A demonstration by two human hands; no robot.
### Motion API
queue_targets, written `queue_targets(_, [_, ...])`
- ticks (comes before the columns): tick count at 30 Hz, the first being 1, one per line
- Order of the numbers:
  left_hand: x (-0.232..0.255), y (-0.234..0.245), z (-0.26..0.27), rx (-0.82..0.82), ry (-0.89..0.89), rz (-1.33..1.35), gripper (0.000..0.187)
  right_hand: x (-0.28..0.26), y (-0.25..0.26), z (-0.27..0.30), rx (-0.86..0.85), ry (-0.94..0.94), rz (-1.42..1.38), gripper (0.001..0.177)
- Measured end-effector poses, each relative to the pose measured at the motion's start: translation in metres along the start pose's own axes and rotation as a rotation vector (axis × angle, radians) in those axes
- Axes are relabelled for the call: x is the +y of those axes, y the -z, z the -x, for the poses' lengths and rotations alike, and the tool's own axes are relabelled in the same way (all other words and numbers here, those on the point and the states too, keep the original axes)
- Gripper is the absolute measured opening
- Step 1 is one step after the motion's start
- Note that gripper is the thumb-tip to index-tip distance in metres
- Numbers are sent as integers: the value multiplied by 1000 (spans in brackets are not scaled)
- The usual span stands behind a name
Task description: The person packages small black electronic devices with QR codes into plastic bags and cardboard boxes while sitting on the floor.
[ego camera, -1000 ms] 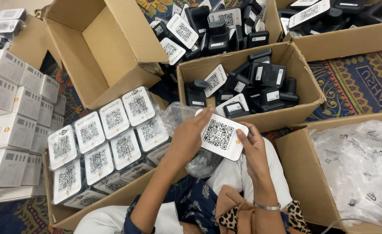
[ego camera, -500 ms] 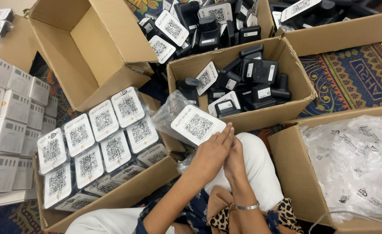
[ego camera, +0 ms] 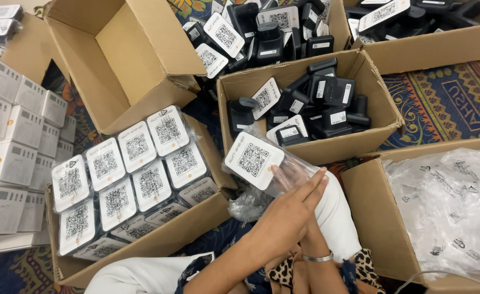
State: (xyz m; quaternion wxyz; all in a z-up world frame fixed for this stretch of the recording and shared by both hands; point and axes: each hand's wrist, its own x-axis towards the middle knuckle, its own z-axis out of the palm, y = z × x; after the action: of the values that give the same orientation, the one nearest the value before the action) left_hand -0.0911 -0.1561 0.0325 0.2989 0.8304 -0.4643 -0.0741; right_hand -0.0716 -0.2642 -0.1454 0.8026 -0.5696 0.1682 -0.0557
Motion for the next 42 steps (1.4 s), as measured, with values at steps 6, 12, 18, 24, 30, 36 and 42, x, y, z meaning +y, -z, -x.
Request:
queue_targets(6, [-8, 36, 10, 189, 16, 184, 87, -88, -41, -9, -214, 223, 406, 45])
queue_targets(12, [-38, 90, 7, 343, 106, 443, 65, -102, -57, -100, -387, 303, 683, 32])
queue_targets(18, [-98, 134, -2, 342, 43, -351, 63, -115, -94, -151, -715, 813, 1255, 36])
queue_targets(24, [-143, 157, -18, 213, -100, -537, 64, -134, -114, -158, -764, 551, 1588, 37])
queue_targets(30, [-171, 164, -34, -27, 16, -942, 23, -171, -111, -143, -916, 721, 1670, 47])
queue_targets(36, [-166, 175, -29, 84, -9, -879, 19, -215, -82, -140, -1094, 679, 1068, 42])
queue_targets(42, [-158, 183, -15, 171, -53, -800, 18, -259, -71, -95, -1043, 271, 985, 34])
